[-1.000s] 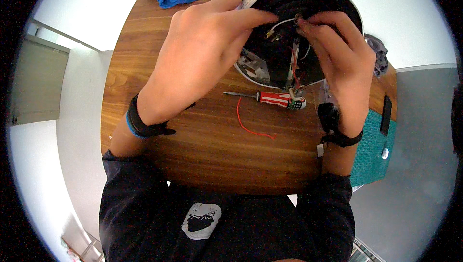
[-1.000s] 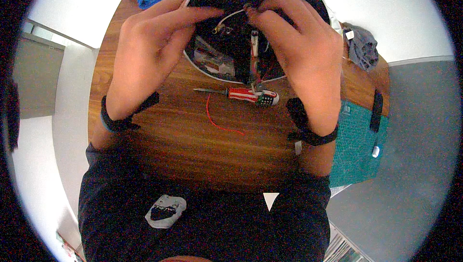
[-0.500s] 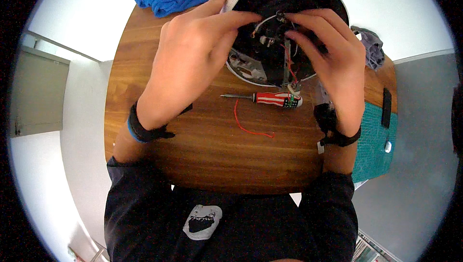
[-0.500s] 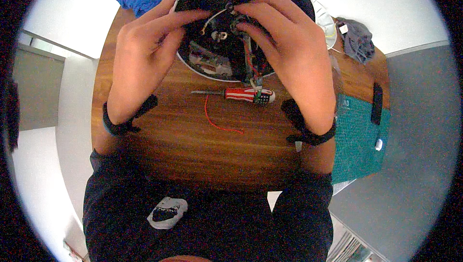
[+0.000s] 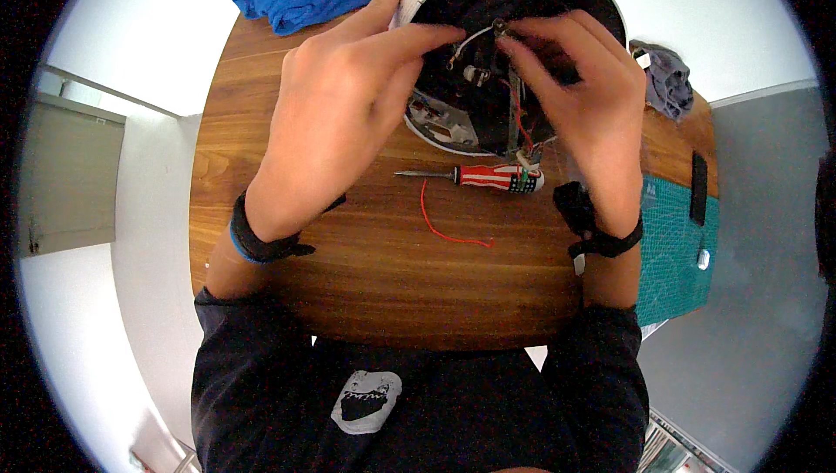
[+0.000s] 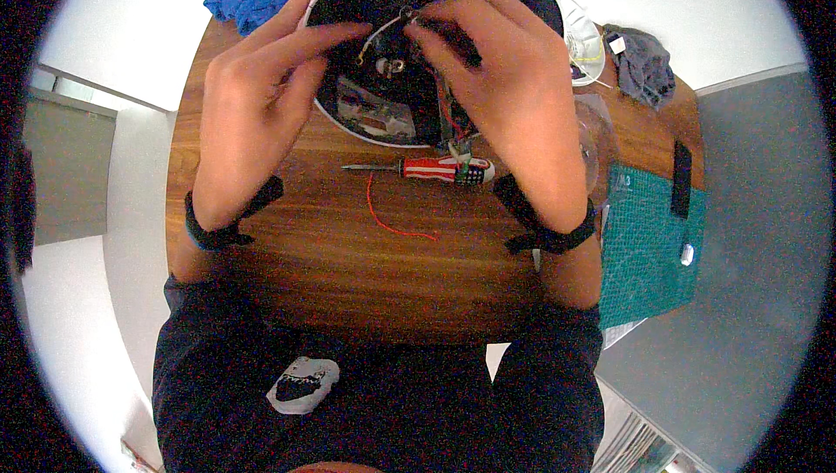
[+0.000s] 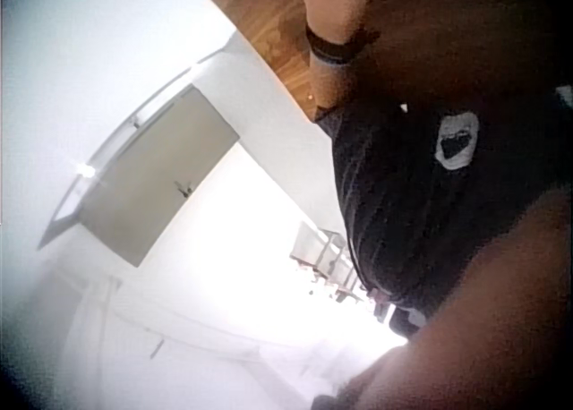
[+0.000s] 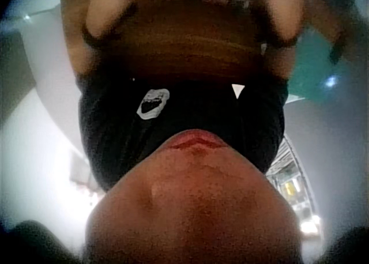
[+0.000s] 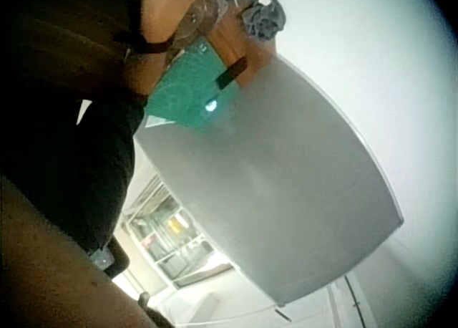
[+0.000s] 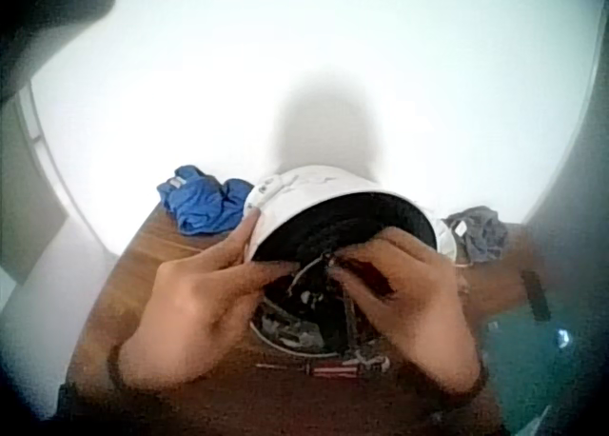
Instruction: The person disassembles a white rice cooker by removing the heating element and internal wiring using a screwdriver. They then wipe the exterior and interior surfaces of the cooker with a cloth.
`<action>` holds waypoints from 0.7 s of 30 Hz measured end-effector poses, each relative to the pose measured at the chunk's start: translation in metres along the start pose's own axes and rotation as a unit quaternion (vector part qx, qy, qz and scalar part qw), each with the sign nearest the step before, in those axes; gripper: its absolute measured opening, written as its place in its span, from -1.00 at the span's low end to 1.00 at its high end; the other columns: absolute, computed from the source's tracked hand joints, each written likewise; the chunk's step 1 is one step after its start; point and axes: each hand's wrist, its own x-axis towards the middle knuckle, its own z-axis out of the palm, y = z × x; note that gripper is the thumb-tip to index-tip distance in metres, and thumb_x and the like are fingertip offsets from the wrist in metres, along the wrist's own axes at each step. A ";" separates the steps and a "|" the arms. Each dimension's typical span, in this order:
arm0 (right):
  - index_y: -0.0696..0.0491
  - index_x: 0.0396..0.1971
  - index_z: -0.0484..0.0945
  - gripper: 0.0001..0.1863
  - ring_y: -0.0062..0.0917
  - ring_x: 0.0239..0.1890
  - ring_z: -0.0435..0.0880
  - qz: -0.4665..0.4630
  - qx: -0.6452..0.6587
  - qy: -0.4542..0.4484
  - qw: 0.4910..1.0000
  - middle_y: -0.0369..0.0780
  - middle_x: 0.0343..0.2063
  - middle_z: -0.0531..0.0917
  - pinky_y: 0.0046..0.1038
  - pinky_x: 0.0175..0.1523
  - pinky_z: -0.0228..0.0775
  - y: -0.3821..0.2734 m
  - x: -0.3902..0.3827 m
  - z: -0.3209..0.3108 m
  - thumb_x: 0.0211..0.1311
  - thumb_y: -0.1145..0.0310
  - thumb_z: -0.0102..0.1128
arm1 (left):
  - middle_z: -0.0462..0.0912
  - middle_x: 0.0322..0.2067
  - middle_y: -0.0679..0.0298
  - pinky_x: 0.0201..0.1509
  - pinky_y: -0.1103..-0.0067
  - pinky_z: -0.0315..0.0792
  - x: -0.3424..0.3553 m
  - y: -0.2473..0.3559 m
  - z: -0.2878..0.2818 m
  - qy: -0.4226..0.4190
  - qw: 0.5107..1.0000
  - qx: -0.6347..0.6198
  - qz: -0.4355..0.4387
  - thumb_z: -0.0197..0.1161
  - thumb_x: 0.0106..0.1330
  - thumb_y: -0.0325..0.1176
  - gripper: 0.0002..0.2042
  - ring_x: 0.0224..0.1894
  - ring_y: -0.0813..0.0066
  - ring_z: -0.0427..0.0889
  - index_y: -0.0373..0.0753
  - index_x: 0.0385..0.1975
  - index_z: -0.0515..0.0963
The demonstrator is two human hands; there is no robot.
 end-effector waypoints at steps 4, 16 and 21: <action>0.10 -0.15 0.70 -0.80 -0.08 -0.25 0.76 -0.005 0.001 0.006 1.000 -0.08 -0.27 0.69 -0.20 -0.17 0.62 0.000 -0.002 0.005 0.31 0.41 0.53 | 0.65 0.40 0.04 -0.10 0.48 0.66 0.000 0.000 0.003 0.011 1.000 -0.005 0.010 0.26 0.34 -0.65 -0.61 -0.19 0.28 0.86 -0.09 0.04 0.85; 0.10 -0.21 0.63 -0.81 -0.06 -0.21 0.71 -0.076 -0.048 0.014 0.996 -0.10 -0.28 0.61 -0.12 -0.15 0.58 0.000 0.003 0.007 0.32 0.38 0.47 | 0.63 0.41 0.02 -0.03 0.45 0.68 -0.002 0.003 -0.002 -0.010 1.000 -0.007 -0.023 0.26 0.35 -0.64 -0.60 -0.11 0.20 0.87 -0.08 0.08 0.83; 0.03 -0.23 0.63 -0.79 -0.19 -0.17 0.70 -0.115 -0.108 0.019 0.987 -0.19 -0.28 0.58 -0.19 -0.18 0.55 0.004 0.004 0.000 0.23 0.35 0.49 | 0.63 0.41 -0.01 0.10 0.39 0.67 -0.001 0.001 -0.001 0.007 1.000 0.006 0.002 0.28 0.35 -0.64 -0.60 0.02 0.02 0.86 -0.09 0.09 0.83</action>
